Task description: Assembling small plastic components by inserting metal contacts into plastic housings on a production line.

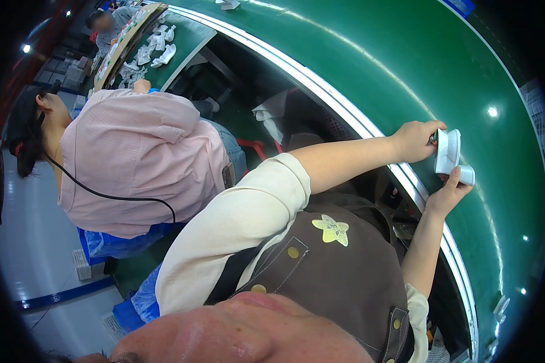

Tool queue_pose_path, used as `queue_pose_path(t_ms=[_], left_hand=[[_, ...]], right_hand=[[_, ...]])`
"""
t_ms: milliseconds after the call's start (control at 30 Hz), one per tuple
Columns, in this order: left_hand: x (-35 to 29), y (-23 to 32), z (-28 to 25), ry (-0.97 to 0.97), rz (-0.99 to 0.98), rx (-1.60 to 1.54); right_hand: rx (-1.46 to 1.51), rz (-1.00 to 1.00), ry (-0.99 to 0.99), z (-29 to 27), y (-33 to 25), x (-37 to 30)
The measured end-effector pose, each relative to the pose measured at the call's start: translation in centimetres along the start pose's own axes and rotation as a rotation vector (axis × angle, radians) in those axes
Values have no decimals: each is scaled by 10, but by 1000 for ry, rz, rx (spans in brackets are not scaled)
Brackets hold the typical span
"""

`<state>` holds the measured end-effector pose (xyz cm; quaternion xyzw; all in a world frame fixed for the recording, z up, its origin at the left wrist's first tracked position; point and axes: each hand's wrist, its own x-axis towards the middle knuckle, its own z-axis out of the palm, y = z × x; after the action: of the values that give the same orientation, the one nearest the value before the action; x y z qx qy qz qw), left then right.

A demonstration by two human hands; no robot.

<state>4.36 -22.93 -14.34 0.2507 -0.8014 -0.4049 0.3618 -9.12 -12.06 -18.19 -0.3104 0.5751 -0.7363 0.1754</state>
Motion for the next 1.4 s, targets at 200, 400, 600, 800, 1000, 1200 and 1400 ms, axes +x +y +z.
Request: queue_pose_path(t_ms=[200,400,600,800,1000,1200,1400], left_hand=[[1,-3,0,10,14,-2],[1,1,-4,2,7,-5],[1,1,-6,-6,-6,-8],[2,-2,-6,2,4,-9],[3,-2,-7,-10,-15,-9],[3,-1,-10,-18,-18,-15],[4,-2,-10,-17,-24,-16]], right_hand=[[-9,-5,6,4,-5,-1],[-12,8,7,7,-10,-2],[-18,14,12,8,-10,-3],[-29,14,18,9,-8,-2],[-21,3,20,10,-6,-1],[-20,-7,13,11,-6,-1],[-20,-5,9,12,-6,0]])
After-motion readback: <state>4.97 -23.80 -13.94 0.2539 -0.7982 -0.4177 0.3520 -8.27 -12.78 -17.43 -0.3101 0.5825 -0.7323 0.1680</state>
